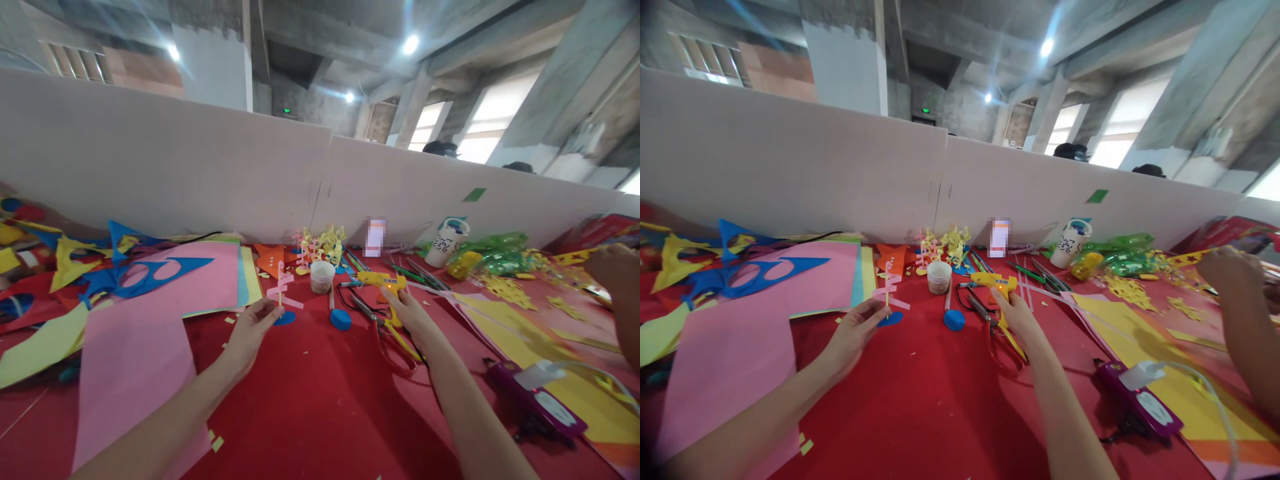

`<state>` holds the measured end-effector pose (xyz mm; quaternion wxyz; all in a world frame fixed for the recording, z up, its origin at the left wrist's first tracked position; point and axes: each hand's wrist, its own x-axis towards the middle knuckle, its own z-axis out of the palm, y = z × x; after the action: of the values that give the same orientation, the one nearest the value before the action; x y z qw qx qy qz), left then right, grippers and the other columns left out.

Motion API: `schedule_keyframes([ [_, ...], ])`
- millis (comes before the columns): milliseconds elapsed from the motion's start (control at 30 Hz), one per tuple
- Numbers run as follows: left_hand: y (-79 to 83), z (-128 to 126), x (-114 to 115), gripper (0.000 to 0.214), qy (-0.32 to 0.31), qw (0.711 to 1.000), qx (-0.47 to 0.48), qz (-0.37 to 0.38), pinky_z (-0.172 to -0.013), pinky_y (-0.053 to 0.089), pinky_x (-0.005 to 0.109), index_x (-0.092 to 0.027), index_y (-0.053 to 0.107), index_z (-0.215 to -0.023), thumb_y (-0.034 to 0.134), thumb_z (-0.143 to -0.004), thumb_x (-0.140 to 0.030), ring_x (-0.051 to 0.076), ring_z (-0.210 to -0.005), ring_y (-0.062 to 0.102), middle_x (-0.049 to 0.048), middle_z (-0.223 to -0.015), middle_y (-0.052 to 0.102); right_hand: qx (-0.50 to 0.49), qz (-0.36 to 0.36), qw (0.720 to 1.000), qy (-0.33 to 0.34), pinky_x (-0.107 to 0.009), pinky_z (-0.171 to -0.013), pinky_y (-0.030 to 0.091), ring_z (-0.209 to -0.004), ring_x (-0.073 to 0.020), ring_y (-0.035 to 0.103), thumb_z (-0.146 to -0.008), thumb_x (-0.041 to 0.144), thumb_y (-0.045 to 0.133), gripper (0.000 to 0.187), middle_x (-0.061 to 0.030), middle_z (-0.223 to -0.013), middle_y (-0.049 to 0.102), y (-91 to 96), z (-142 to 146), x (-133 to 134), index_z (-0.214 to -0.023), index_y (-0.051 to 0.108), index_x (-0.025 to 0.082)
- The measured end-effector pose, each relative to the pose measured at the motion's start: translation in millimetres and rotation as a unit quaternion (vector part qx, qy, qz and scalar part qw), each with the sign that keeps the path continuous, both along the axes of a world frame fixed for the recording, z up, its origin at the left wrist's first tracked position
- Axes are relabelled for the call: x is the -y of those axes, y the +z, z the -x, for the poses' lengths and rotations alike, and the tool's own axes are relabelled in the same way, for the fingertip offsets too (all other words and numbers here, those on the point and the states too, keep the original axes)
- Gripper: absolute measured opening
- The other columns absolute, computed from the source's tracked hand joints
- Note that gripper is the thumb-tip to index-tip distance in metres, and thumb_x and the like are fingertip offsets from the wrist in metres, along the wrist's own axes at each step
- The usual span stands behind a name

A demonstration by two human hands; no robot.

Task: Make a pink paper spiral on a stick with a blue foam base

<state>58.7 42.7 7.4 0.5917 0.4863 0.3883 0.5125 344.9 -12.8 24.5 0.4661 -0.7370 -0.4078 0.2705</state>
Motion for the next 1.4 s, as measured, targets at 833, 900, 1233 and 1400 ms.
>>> schedule_keyframes([
  [833, 8.6, -7.8, 15.5, 0.026, -0.084, 0.996, -0.022, 0.026, -0.063, 0.041, 0.023, -0.018, 0.058, -0.069, 0.074, -0.057, -0.035, 0.013, -0.065, 0.053, -0.0011, -0.069, 0.057, 0.307, -0.078, 0.948, 0.012, -0.04, -0.077, 0.043, -0.085, -0.0246, 0.057, -0.078, 0.031, 0.05, 0.02, -0.0119, -0.088, 0.062, 0.5, 38.9, 3.6, -0.087, 0.058, 0.015],
  [900, 8.8, -9.5, 17.2, 0.026, -0.09, 0.995, -0.003, 0.053, -0.063, 0.042, 0.023, -0.018, 0.059, -0.07, 0.075, -0.055, -0.033, 0.013, -0.065, 0.054, -0.001, -0.069, 0.058, 0.141, -0.126, 0.963, 0.19, -0.034, -0.072, 0.046, -0.072, -0.0185, 0.059, -0.076, 0.031, 0.051, 0.016, -0.0044, -0.076, 0.063, 0.5, 65.1, 1.1, -0.081, 0.058, 0.017],
  [1233, 6.1, -10.1, 19.8, 0.017, -0.153, 0.987, -0.032, 0.039, -0.065, 0.042, 0.024, -0.016, 0.066, -0.067, 0.074, -0.059, -0.029, 0.014, -0.065, 0.056, 0.0006, -0.068, 0.062, -0.147, -0.136, 0.953, 0.225, -0.03, -0.069, 0.045, -0.068, -0.0154, 0.059, -0.065, 0.035, 0.064, 0.022, -0.004, -0.073, 0.066, -20.5, 112.7, -1.2, -0.074, 0.065, 0.015],
  [1400, 8.7, -10.5, 22.0, 0.018, -0.149, 0.987, -0.045, 0.03, -0.064, 0.042, 0.024, -0.016, 0.066, -0.065, 0.074, -0.057, -0.03, 0.013, -0.062, 0.055, 0.0, -0.065, 0.062, -0.232, -0.139, 0.938, 0.218, -0.027, -0.066, 0.043, -0.062, -0.0125, 0.055, -0.061, 0.032, 0.068, 0.018, 0.0, -0.065, 0.063, -20.3, 122.5, -0.1, -0.068, 0.064, 0.016],
])
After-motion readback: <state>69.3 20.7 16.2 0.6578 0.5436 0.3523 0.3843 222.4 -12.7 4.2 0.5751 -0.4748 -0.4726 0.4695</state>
